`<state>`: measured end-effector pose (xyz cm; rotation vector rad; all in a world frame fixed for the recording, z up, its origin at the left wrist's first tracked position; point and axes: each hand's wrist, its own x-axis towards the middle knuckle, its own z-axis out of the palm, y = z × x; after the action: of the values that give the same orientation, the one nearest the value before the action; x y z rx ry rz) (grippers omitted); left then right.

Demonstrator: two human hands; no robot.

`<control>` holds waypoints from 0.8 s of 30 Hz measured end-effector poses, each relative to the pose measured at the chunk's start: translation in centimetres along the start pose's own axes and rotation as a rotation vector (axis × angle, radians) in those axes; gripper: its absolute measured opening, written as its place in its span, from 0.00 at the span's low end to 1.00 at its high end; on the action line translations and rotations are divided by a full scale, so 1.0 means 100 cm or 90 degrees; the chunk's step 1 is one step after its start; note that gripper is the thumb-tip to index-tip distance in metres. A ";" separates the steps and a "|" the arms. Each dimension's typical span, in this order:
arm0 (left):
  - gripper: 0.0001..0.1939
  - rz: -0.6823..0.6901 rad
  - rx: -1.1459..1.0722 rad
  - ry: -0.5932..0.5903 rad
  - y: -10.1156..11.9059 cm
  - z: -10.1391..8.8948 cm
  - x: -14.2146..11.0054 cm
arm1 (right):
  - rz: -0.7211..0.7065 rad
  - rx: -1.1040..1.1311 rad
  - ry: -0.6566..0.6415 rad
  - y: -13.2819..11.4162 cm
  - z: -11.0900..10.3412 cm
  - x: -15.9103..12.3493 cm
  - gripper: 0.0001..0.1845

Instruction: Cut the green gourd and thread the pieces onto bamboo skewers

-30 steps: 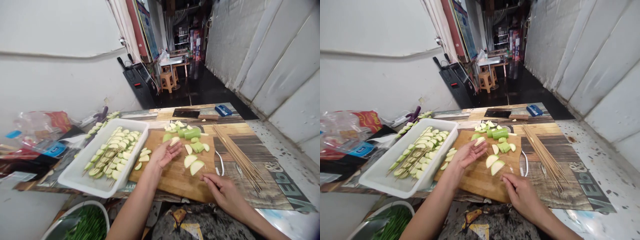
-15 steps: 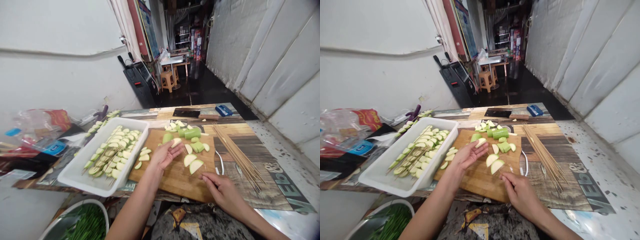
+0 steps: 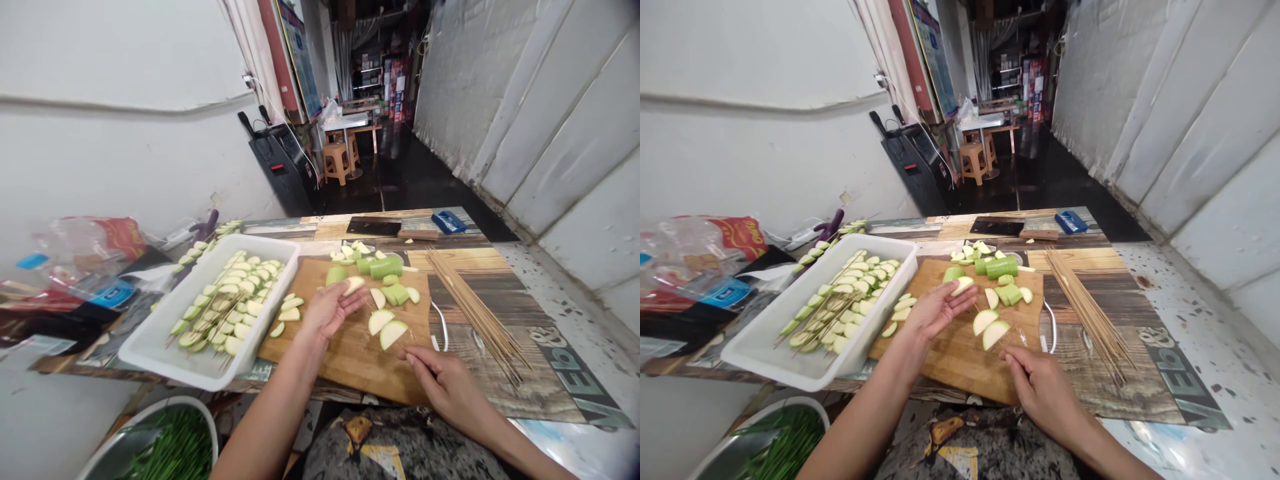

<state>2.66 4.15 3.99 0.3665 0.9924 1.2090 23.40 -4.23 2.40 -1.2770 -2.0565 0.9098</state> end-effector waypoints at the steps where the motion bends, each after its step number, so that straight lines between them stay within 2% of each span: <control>1: 0.02 0.006 0.005 0.001 0.000 0.001 -0.001 | 0.001 0.003 -0.001 0.000 0.000 0.000 0.17; 15: 0.03 -0.013 0.002 -0.008 -0.007 0.007 -0.008 | 0.021 0.047 -0.001 -0.003 0.003 0.005 0.14; 21: 0.06 0.013 -0.033 0.033 -0.011 0.014 -0.007 | 0.001 0.061 0.008 -0.004 0.007 0.006 0.14; 24: 0.04 0.038 -0.031 0.064 -0.013 0.016 -0.006 | -0.006 0.064 0.013 -0.004 0.008 0.006 0.14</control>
<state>4.74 3.51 4.20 0.3023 1.0423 1.3135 22.40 -4.00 2.25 -1.2171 -1.9738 0.9788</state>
